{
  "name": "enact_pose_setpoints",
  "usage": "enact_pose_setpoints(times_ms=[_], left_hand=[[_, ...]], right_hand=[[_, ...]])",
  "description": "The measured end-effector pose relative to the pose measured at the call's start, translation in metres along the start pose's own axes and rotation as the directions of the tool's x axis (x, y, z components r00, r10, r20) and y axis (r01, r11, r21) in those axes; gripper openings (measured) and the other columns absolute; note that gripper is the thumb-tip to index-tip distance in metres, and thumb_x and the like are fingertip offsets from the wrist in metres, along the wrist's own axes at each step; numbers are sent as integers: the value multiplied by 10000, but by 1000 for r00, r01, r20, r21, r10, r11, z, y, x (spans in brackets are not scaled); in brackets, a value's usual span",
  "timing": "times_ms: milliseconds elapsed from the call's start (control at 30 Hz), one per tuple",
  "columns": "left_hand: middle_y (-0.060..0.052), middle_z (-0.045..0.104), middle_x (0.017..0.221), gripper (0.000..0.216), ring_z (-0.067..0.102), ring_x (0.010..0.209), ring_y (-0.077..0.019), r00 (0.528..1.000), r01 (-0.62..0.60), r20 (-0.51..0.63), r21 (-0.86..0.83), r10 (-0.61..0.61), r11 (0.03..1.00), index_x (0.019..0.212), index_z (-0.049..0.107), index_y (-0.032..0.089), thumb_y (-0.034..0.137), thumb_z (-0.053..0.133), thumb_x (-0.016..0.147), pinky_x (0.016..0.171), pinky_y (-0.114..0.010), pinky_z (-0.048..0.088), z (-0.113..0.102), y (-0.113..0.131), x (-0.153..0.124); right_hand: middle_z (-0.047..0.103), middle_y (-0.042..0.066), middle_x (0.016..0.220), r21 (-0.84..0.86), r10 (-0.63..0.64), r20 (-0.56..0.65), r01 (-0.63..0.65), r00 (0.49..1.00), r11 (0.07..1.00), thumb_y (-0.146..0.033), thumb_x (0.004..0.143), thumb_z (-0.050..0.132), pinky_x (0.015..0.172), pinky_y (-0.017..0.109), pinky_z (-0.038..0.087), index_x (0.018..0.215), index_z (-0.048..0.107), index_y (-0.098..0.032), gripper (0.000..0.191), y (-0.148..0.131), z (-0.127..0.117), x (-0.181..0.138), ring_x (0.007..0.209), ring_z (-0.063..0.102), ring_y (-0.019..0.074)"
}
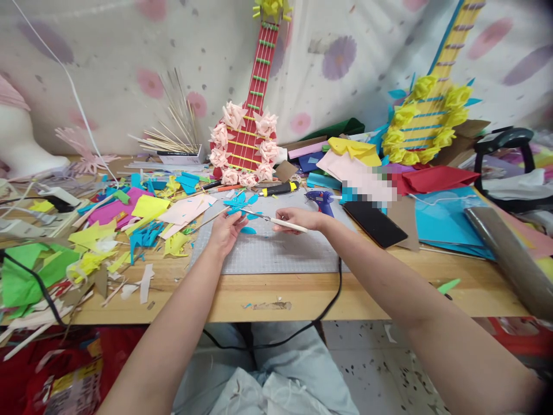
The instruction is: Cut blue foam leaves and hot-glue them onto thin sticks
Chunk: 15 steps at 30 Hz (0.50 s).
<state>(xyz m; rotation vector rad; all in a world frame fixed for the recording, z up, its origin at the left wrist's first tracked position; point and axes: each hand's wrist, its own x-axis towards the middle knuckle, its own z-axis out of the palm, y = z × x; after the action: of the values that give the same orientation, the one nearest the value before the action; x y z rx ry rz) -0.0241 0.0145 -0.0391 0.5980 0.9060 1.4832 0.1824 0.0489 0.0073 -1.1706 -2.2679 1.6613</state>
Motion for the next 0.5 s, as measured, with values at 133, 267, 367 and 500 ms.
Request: enact_pose_setpoints(times_ms=[133, 267, 367, 500], left_hand=[[30, 610, 640, 187, 597, 616, -82, 1000, -2, 10, 3, 2, 1000, 724, 546, 151, 106, 672, 593, 619, -218, 502, 0, -1, 0], [41, 604, 642, 226, 606, 630, -87, 1000, -9, 11, 20, 9, 1000, 734, 521, 155, 105, 684, 585, 644, -238, 504, 0, -2, 0], [44, 602, 647, 240, 610, 634, -87, 1000, -13, 14, 25, 12, 1000, 746, 513, 157, 111, 688, 587, 654, -244, 503, -1, -2, 0], [44, 602, 644, 243, 611, 637, -88, 1000, -8, 21, 22, 8, 1000, 753, 509, 159, 105, 682, 591, 651, -240, 504, -1, -2, 0]], right_hand=[[459, -62, 516, -47, -7, -3, 6, 1000, 999, -545, 633, 619, 390, 175, 265, 702, 408, -179, 428, 1, -2, 1, 415, 391, 41], [463, -59, 513, -90, -19, -2, 19, 1000, 996, -562, 639, 604, 391, 179, 261, 696, 399, -182, 435, 3, -3, 4, 418, 385, 45], [455, -62, 515, -87, -38, 6, 38, 999, 996, -560, 652, 596, 391, 178, 259, 693, 390, -183, 431, 4, -3, 5, 418, 379, 43], [452, -62, 518, -97, -57, 4, 57, 998, 994, -568, 647, 599, 391, 178, 260, 682, 383, -187, 439, 6, -4, 7, 421, 382, 46]])
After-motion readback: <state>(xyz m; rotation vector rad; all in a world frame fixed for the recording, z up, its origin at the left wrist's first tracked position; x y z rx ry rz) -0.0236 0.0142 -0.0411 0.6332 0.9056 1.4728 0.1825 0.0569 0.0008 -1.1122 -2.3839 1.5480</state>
